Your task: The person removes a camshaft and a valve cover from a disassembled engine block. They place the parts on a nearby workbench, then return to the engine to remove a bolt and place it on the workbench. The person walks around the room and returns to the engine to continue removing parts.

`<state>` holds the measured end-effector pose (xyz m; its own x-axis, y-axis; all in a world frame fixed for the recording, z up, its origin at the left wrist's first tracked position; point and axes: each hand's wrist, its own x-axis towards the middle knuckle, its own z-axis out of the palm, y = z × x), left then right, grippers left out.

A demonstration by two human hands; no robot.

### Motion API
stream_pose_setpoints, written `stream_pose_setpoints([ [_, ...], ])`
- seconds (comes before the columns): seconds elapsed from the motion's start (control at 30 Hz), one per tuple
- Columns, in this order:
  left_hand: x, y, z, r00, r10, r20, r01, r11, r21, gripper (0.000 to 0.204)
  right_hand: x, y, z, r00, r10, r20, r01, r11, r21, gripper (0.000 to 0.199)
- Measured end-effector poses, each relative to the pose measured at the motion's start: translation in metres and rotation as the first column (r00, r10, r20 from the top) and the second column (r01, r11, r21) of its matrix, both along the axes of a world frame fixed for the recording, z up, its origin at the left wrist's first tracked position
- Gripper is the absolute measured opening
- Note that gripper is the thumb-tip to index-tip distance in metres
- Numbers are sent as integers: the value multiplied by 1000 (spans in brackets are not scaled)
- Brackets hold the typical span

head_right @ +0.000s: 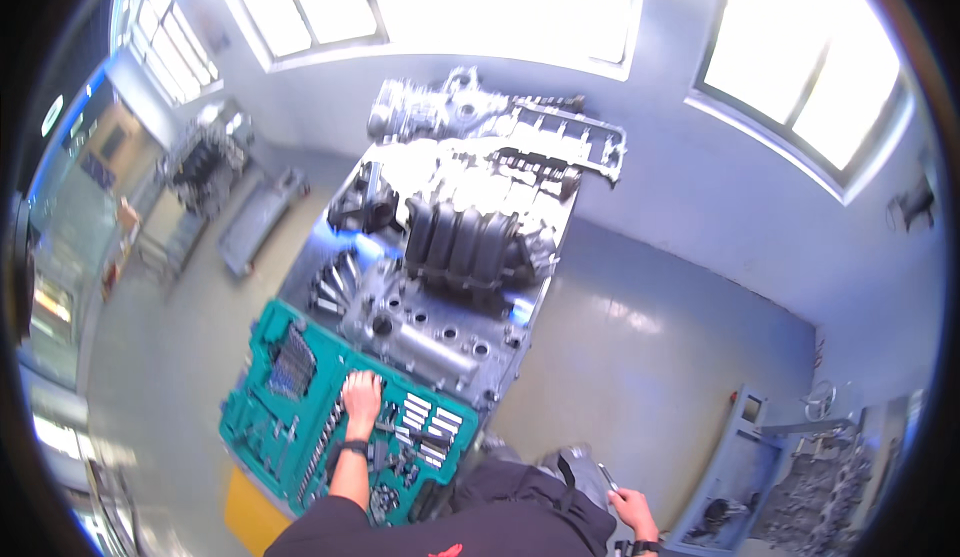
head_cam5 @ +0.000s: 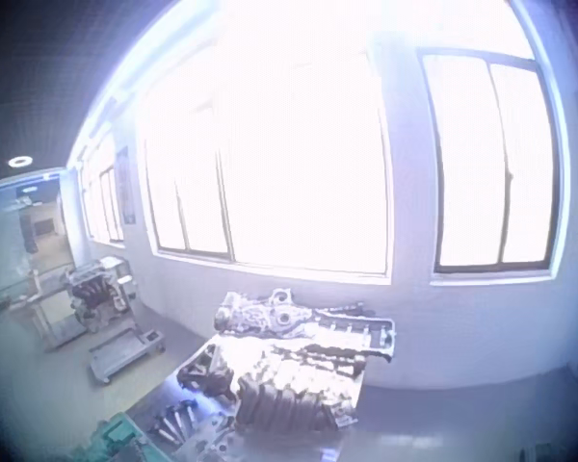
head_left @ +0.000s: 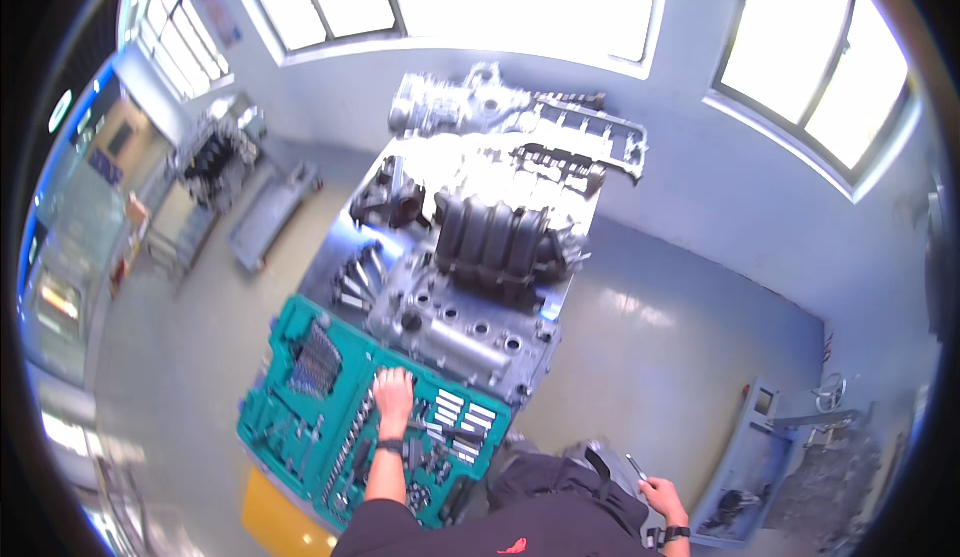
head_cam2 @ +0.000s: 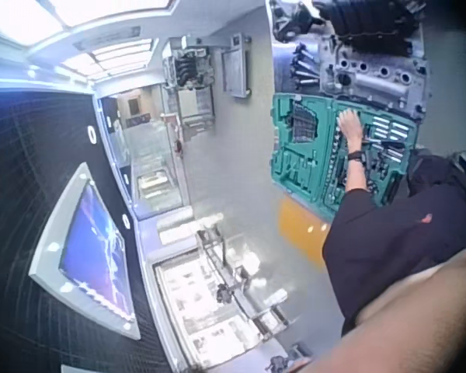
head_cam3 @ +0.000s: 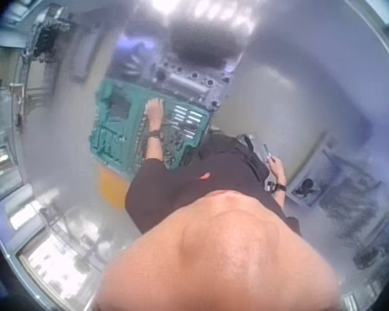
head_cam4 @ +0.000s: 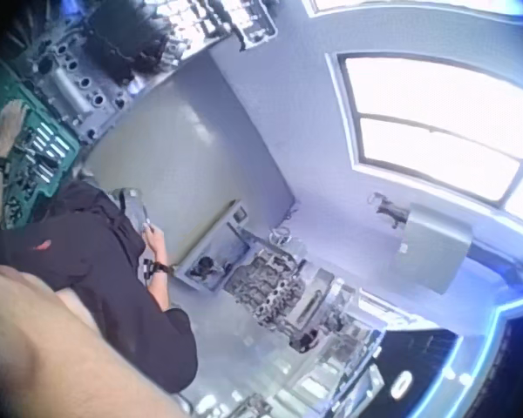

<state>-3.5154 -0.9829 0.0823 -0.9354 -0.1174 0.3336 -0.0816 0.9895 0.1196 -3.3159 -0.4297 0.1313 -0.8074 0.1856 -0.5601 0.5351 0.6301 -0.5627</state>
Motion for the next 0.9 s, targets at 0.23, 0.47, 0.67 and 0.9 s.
stream_pose_setpoints([
  [0.23,-7,68,117,958,262,-112,-153,803,576,16,119,136,-221,736,-676,32,648,691,-321,11],
  [0.47,-20,212,152,978,88,-189,203,-181,962,18,143,171,-246,610,-771,184,785,556,-275,9],
  [0.67,-15,371,105,979,-171,111,-147,-211,966,19,151,229,-261,581,-808,94,768,507,-391,14],
  [0.9,-97,563,103,739,-616,272,-255,119,960,27,113,273,-194,486,-874,-3,729,407,-550,28],
])
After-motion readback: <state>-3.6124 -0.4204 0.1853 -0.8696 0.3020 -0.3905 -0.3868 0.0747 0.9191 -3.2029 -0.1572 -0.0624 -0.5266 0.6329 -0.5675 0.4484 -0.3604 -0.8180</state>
